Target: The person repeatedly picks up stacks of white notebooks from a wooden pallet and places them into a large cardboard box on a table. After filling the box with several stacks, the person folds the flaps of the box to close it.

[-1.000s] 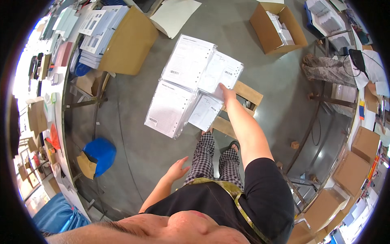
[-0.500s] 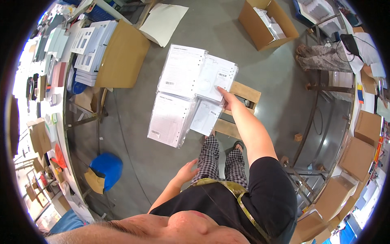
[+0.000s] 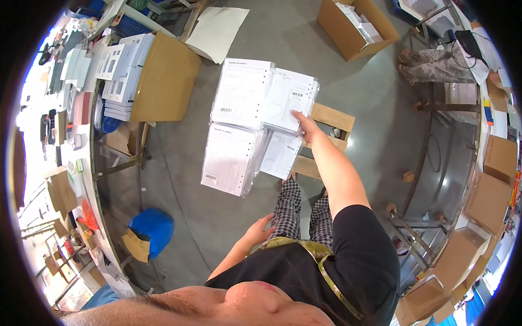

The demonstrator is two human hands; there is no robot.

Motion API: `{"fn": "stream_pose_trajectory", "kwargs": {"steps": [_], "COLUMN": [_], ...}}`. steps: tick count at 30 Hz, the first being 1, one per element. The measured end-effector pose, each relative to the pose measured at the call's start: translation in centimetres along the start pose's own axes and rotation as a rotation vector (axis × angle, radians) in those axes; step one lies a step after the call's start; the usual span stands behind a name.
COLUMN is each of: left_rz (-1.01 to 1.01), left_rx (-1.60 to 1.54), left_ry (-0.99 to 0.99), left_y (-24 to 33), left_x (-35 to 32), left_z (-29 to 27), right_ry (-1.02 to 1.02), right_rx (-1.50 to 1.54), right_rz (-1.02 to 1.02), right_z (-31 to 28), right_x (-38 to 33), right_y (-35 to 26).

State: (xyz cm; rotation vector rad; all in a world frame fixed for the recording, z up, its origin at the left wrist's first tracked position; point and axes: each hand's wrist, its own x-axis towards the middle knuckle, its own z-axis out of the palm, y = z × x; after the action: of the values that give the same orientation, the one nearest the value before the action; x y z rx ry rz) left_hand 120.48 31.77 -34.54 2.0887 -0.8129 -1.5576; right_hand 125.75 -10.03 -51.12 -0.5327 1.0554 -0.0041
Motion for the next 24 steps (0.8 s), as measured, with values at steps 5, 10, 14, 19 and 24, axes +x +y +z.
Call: {"fn": "stream_pose_trajectory", "kwargs": {"steps": [5,10,14,19,24], "left_rz": [0.082,0.161,0.254,0.396,0.531], "left_rx": [0.023,-0.135,-0.755,-0.864,-0.850], "left_ry": [-0.024,-0.018,0.099,-0.248,-0.860], "left_y": [2.7,5.9,9.0,21.5,30.9], "left_x": [1.0,1.6,4.4,7.7,6.0], "left_z": [-1.5,-2.0,-2.3,-2.7,4.2], "right_ry": [0.048,0.169,0.158,0.263,0.757], "right_rx": [0.118,0.178,0.098,-0.246,-0.546], "right_rz": [-0.212,-0.346,-0.466,-0.680,-0.799], "right_z": [1.1,-0.9,-6.2,-8.5,-5.2], "right_x": [-1.4,-8.4,-20.8,-42.7,-59.3], "right_y": [0.5,1.4,2.9,5.1,9.2]}}
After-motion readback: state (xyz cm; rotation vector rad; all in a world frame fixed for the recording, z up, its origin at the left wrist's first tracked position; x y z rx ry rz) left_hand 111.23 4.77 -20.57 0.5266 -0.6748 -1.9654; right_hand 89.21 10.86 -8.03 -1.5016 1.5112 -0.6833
